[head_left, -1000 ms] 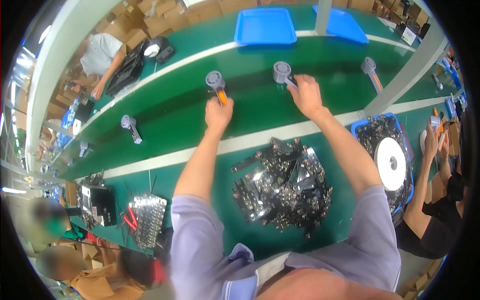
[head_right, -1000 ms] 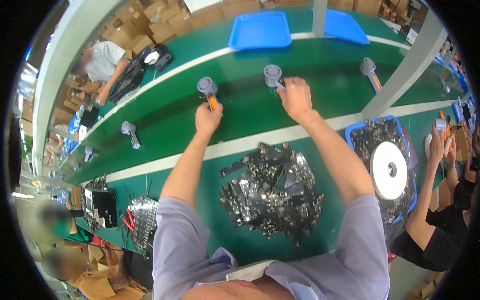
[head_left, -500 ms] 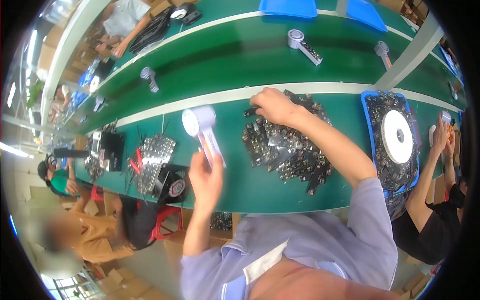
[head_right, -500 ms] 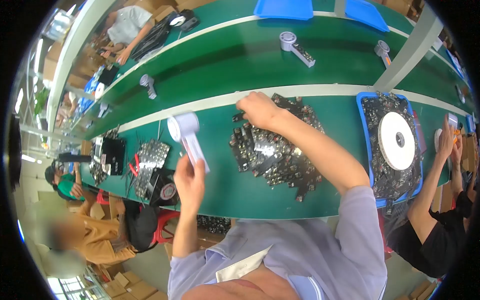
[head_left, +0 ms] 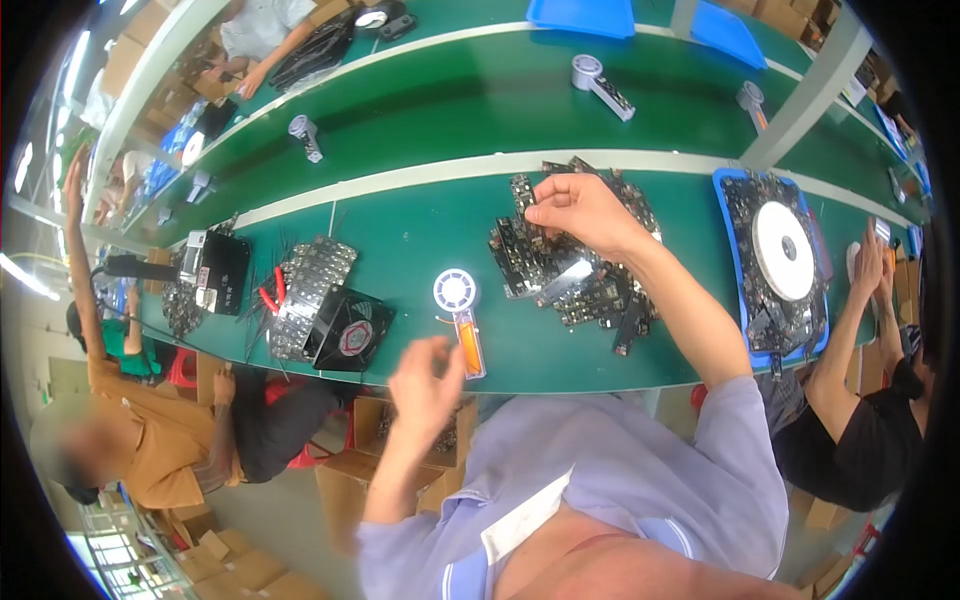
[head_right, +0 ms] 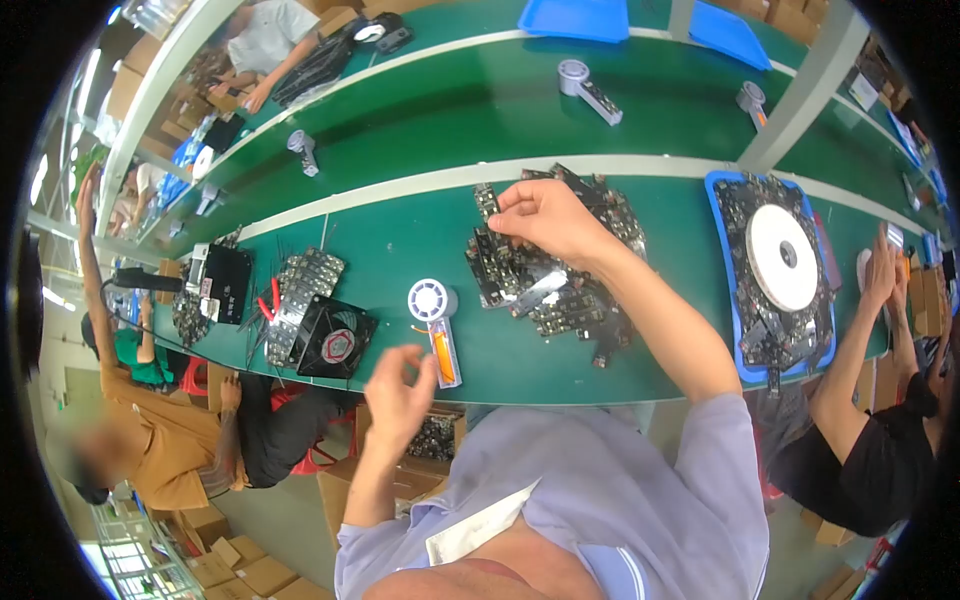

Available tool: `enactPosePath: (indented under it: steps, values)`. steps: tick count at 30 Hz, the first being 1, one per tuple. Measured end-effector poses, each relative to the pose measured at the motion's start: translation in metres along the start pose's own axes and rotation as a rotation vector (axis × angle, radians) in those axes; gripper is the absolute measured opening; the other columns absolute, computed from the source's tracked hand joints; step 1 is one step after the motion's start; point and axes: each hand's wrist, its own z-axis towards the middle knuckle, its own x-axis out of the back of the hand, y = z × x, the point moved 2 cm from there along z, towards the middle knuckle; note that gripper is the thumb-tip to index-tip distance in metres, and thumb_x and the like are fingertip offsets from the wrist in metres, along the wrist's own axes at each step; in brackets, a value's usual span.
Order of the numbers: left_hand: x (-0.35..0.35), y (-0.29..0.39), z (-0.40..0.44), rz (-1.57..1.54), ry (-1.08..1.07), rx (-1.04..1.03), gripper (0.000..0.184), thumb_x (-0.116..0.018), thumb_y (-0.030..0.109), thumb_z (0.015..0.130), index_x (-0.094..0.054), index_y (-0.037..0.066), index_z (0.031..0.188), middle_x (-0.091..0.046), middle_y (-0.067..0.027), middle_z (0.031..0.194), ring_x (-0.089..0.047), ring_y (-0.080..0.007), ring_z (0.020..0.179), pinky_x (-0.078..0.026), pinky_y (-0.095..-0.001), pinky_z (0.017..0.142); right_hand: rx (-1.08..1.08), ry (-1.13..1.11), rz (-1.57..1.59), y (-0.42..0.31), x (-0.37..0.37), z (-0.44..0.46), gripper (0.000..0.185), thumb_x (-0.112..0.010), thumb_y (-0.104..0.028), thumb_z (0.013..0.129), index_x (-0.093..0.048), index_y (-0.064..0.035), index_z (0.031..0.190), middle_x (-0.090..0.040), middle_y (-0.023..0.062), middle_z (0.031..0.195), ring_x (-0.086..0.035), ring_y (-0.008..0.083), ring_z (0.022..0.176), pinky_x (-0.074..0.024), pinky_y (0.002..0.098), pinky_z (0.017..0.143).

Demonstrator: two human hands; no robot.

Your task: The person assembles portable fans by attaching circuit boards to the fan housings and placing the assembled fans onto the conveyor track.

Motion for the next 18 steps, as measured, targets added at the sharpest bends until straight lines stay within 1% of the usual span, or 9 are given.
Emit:
enactPosePath:
  steps: [1, 2, 4, 5, 10, 13, 14, 16, 18]
  values:
    - [0.01, -0.004, 0.014, 0.057, 0.065, -0.229, 0.028, -0.079, 0.004, 0.089, -0.072, 0.004, 0.117, -0.073, -0.0122, 0.101, -0.072, -0.0333, 0.09, -0.059, -0.0414, 0.075, -0.061, -0.019, 0.087, 0.002, 0.001, -0.011, 0.029, -0.081, -0.007, 0.098, -0.069, 0.0036, 0.123, -0.073, 0.0022, 0.091, -0.07, 0.0108, 0.083, -0.0611, 0.0301, 0.075]
    - [0.02, -0.003, 0.027, 0.11, -0.016, -0.319, 0.04, -0.075, -0.002, 0.086, -0.07, 0.004, 0.126, -0.07, -0.0154, 0.122, -0.069, -0.0388, 0.109, -0.058, -0.0461, 0.091, -0.103, -0.04, 0.129, 0.005, 0.003, -0.02, 0.042, -0.08, -0.004, 0.098, -0.062, 0.0011, 0.136, -0.07, 0.0019, 0.089, -0.07, 0.0105, 0.085, -0.0635, 0.0298, 0.077]
    - [0.036, 0.011, 0.057, 0.298, -0.252, -0.559, 0.064, -0.071, -0.007, 0.083, -0.065, 0.014, 0.143, -0.053, -0.0164, 0.158, -0.048, -0.0387, 0.148, -0.043, -0.054, 0.117, -0.104, -0.076, 0.253, 0.001, -0.001, -0.045, 0.043, -0.078, -0.004, 0.099, -0.06, -0.0009, 0.138, -0.067, 0.0011, 0.088, -0.07, 0.0106, 0.087, -0.0648, 0.031, 0.078]
    - [0.036, 0.013, 0.069, 0.453, -0.315, -0.704, 0.063, -0.072, -0.003, 0.084, -0.067, 0.019, 0.142, -0.051, -0.0155, 0.161, -0.044, -0.0374, 0.153, -0.042, -0.0542, 0.121, -0.101, -0.094, 0.314, -0.001, -0.003, -0.055, 0.044, -0.078, -0.003, 0.099, -0.059, -0.0019, 0.139, -0.065, 0.0007, 0.087, -0.07, 0.0107, 0.088, -0.0654, 0.0317, 0.078]
    - [0.012, 0.0, 0.099, 0.56, -0.45, -1.093, 0.035, -0.08, 0.019, 0.084, -0.073, 0.014, 0.118, -0.059, -0.011, 0.152, -0.051, -0.0359, 0.147, -0.041, -0.0541, 0.124, -0.127, 0.026, 0.278, 0.011, -0.008, -0.093, 0.034, -0.075, -0.001, 0.1, -0.061, -0.0037, 0.13, -0.069, 0.0052, 0.096, -0.072, 0.0131, 0.094, -0.0646, 0.0316, 0.081]
    - [0.009, 0.002, 0.09, 0.545, -0.397, -1.059, 0.029, -0.081, 0.023, 0.084, -0.071, 0.011, 0.109, -0.066, -0.0085, 0.138, -0.06, -0.0329, 0.134, -0.042, -0.053, 0.123, -0.037, 0.056, 0.17, 0.037, -0.009, -0.127, 0.021, -0.074, -0.002, 0.101, -0.062, -0.0035, 0.118, -0.074, 0.0095, 0.107, -0.073, 0.0156, 0.098, -0.0628, 0.0319, 0.083]
    - [0.008, 0.008, 0.083, 0.456, -0.416, -1.014, 0.031, -0.083, 0.025, 0.084, -0.071, 0.011, 0.109, -0.068, -0.0081, 0.125, -0.064, -0.031, 0.122, -0.045, -0.0509, 0.12, 0.012, 0.058, 0.107, 0.046, -0.014, -0.14, 0.018, -0.074, -0.002, 0.101, -0.062, -0.0036, 0.115, -0.075, 0.0106, 0.11, -0.073, 0.0162, 0.1, -0.0623, 0.0323, 0.084]
    - [0.0, 0.022, 0.069, 0.282, -0.493, -0.869, 0.033, -0.085, 0.027, 0.083, -0.072, 0.011, 0.109, -0.068, -0.0084, 0.122, -0.064, -0.031, 0.121, -0.046, -0.0496, 0.118, 0.078, 0.074, 0.0, 0.063, -0.025, -0.161, 0.014, -0.072, -0.003, 0.101, -0.062, -0.0029, 0.111, -0.077, 0.0153, 0.111, -0.076, 0.0224, 0.102, -0.061, 0.0371, 0.09]
    - [-0.008, 0.028, 0.057, 0.158, -0.564, -0.747, 0.041, -0.088, 0.03, 0.083, -0.072, 0.01, 0.115, -0.069, -0.009, 0.122, -0.064, -0.0327, 0.121, -0.047, -0.0491, 0.116, -0.038, 0.097, -0.305, 0.061, -0.031, -0.177, 0.014, -0.071, -0.003, 0.1, -0.062, -0.0013, 0.111, -0.076, 0.0175, 0.111, -0.077, 0.0285, 0.104, -0.0601, 0.0383, 0.092]
